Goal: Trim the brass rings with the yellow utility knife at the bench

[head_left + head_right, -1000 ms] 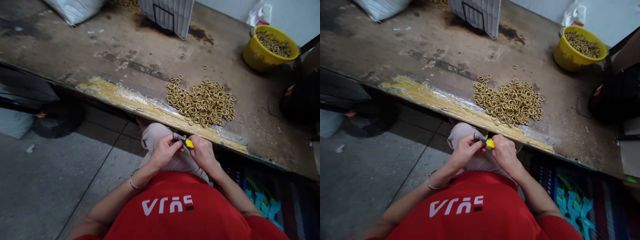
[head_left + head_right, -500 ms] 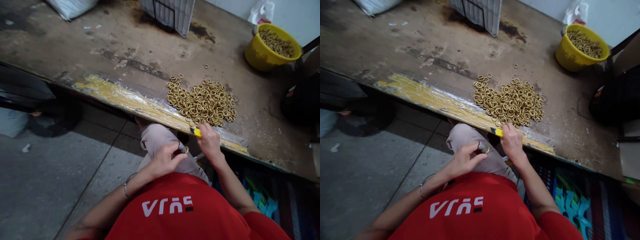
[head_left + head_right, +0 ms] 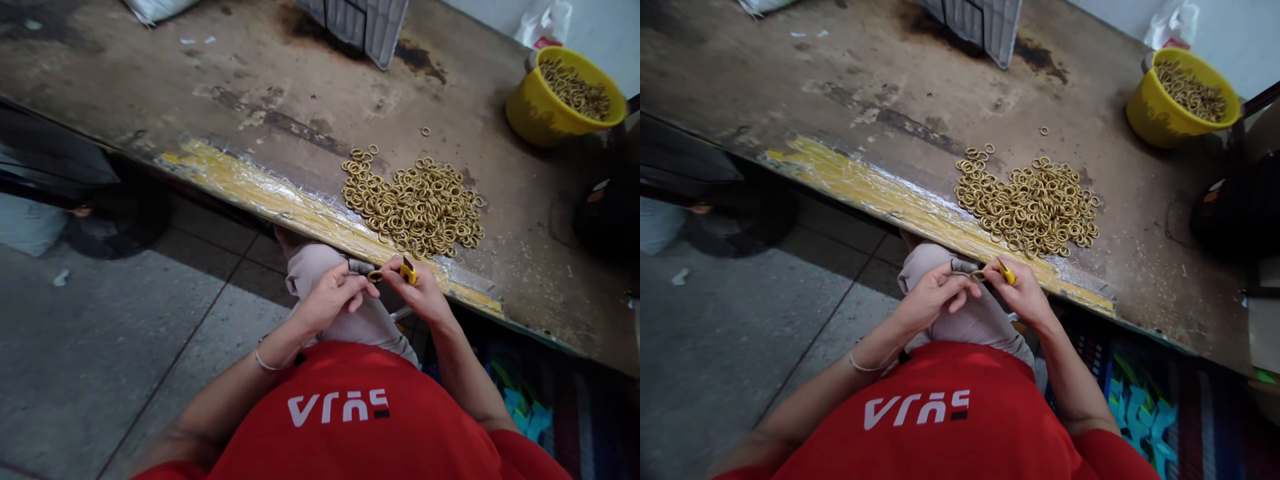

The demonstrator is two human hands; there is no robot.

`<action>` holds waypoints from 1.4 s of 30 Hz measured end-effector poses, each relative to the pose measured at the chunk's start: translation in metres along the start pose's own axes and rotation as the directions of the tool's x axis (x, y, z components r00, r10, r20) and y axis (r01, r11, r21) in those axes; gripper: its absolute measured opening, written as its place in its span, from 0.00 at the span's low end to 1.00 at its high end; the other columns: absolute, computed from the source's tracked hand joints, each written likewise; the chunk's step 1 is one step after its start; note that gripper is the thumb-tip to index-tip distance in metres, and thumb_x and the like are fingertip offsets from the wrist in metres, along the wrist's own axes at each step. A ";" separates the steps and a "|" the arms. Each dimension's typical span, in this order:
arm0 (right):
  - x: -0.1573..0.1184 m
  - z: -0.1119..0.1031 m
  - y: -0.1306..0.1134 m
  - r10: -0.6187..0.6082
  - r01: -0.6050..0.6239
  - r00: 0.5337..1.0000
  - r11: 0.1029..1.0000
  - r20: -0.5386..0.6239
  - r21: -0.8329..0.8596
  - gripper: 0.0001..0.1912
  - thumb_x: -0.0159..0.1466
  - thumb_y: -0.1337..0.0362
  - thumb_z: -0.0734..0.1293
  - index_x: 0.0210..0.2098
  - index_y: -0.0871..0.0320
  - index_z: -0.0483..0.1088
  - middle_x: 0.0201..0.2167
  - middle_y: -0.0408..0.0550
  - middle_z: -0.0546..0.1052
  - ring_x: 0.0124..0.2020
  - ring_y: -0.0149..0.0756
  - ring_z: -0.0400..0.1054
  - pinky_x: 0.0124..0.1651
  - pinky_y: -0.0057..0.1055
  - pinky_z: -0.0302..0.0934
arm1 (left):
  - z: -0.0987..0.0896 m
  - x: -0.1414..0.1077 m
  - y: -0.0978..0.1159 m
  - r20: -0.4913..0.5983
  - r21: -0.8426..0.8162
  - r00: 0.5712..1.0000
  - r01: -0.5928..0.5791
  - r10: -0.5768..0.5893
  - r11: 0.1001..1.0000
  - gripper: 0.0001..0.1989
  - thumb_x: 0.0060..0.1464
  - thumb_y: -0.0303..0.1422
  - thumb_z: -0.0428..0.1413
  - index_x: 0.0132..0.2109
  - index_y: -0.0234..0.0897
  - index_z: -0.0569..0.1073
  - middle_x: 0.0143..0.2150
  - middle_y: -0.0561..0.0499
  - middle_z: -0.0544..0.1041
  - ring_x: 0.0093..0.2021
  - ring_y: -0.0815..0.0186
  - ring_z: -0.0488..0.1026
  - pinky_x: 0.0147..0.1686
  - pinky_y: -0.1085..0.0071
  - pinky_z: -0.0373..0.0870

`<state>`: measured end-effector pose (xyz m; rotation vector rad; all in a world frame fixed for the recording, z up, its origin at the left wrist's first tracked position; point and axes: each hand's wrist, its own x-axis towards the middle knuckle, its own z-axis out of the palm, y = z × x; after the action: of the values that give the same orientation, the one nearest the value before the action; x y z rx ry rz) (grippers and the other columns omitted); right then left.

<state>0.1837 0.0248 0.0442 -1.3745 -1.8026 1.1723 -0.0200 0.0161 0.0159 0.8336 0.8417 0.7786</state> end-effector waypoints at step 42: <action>0.016 0.001 0.013 0.056 -0.155 0.964 0.914 -0.261 -0.375 0.08 0.65 0.63 0.64 0.30 0.57 0.71 0.28 0.46 0.73 0.29 0.34 0.64 0.33 0.31 0.54 | 0.004 0.001 -0.006 -0.052 0.253 0.998 -0.014 0.028 0.967 0.14 0.59 0.41 0.58 0.35 0.38 0.63 0.34 0.49 0.82 0.22 0.72 0.68 0.25 0.74 0.64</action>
<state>0.1841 0.0407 0.0311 -1.7782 -1.8627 0.6678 -0.0144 0.0132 0.0118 1.0521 0.9963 0.7243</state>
